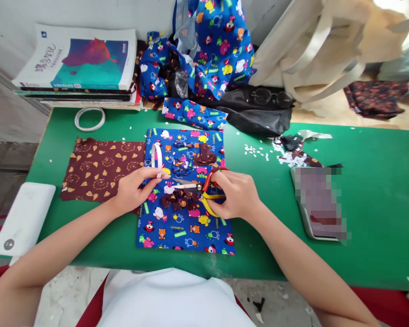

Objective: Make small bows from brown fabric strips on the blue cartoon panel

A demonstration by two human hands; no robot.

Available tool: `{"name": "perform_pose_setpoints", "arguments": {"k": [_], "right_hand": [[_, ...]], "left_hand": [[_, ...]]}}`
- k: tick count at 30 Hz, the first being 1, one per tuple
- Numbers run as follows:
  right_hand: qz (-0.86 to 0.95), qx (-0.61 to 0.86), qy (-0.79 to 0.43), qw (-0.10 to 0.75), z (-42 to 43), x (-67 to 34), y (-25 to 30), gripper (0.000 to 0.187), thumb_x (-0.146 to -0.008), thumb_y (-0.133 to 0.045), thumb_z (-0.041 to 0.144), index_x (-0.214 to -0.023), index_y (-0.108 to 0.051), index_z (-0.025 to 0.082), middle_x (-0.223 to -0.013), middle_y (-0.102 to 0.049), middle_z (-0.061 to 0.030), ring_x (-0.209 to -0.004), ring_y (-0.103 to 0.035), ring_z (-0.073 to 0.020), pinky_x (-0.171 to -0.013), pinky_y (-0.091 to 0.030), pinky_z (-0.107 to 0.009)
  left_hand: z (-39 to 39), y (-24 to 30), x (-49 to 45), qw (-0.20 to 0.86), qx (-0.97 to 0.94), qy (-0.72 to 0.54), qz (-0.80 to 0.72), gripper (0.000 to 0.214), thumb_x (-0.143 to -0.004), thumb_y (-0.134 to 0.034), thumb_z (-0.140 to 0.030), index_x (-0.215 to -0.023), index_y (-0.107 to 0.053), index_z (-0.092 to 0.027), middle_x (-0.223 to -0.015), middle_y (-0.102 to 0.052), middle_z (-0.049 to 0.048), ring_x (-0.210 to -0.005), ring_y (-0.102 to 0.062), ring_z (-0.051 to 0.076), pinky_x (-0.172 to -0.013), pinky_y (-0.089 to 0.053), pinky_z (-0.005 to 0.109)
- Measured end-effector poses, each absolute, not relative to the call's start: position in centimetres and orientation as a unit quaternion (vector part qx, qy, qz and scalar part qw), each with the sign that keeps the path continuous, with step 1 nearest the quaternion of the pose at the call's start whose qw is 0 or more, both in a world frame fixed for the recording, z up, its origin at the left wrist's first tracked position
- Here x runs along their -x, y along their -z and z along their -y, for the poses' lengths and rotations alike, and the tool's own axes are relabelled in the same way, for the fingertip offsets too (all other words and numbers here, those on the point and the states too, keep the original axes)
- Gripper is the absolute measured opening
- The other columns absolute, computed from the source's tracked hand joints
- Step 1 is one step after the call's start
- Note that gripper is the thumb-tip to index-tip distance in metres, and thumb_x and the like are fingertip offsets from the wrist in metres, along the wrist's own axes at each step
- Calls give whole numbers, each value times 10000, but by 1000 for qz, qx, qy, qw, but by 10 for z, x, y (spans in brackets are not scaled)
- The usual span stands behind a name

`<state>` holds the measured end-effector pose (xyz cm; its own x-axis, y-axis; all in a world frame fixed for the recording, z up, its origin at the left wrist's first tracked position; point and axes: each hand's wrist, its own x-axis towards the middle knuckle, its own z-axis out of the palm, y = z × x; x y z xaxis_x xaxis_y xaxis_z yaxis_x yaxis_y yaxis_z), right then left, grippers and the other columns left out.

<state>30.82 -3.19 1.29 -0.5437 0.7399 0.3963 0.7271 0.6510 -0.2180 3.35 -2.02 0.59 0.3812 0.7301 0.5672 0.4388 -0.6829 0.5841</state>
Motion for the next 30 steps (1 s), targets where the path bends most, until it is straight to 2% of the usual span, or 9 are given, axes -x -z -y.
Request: {"name": "perform_pose_setpoints", "arguments": {"k": [6,11,15,19,23,30], "right_hand": [[869,418,56,259,34,-300,-10,149,-781,-564,342,-802,-555,194,-629,-592,-27,-582,-535,-151,-542,-405,-261],[863,430,75,255,35,-297,-10,174,-818,-580,372,-842,-583,200,-677,-613,-36,-624,-539,-154,-592,-427,-269],[860,418,96,277,34,-298,-8,191,-833,-592,370,-898,-589,190,-687,-605,-37,-651,-546,-160,-612,-432,-275],[856,403,100,308,32,-297,-6,223,-816,-621,344,-961,-557,186,-735,-640,-41,-667,-562,-160,-626,-460,-268],[849,389,125,336,30,-296,-7,242,-796,-649,336,-937,-530,180,-685,-622,-23,-618,-539,-151,-584,-459,-256],[841,401,134,337,30,-296,-8,252,-792,-661,356,-909,-520,184,-679,-609,-23,-606,-526,-144,-566,-445,-255]], "left_hand": [[20,-7,-34,156,-819,-424,-353,236,-851,-633,-117,-1062,-590,-214,-953,-755,-20,-873,-727,100,-767,-587,170],[23,1,-32,164,-807,-418,-384,230,-861,-641,-183,-1078,-574,-220,-970,-754,-10,-856,-733,116,-772,-600,195],[23,4,-32,171,-797,-431,-386,306,-855,-652,-195,-1145,-557,-212,-993,-753,7,-847,-737,120,-758,-608,180],[21,4,-33,201,-782,-452,-380,362,-827,-676,-143,-1161,-557,-214,-935,-755,-1,-855,-736,113,-784,-594,159],[18,2,-34,260,-767,-456,-368,443,-830,-659,-121,-1234,-506,-218,-905,-756,-11,-858,-736,122,-800,-597,185],[20,-1,-35,307,-772,-433,-349,517,-853,-610,-110,-1330,-447,-227,-902,-742,1,-865,-733,136,-817,-601,220]]}}
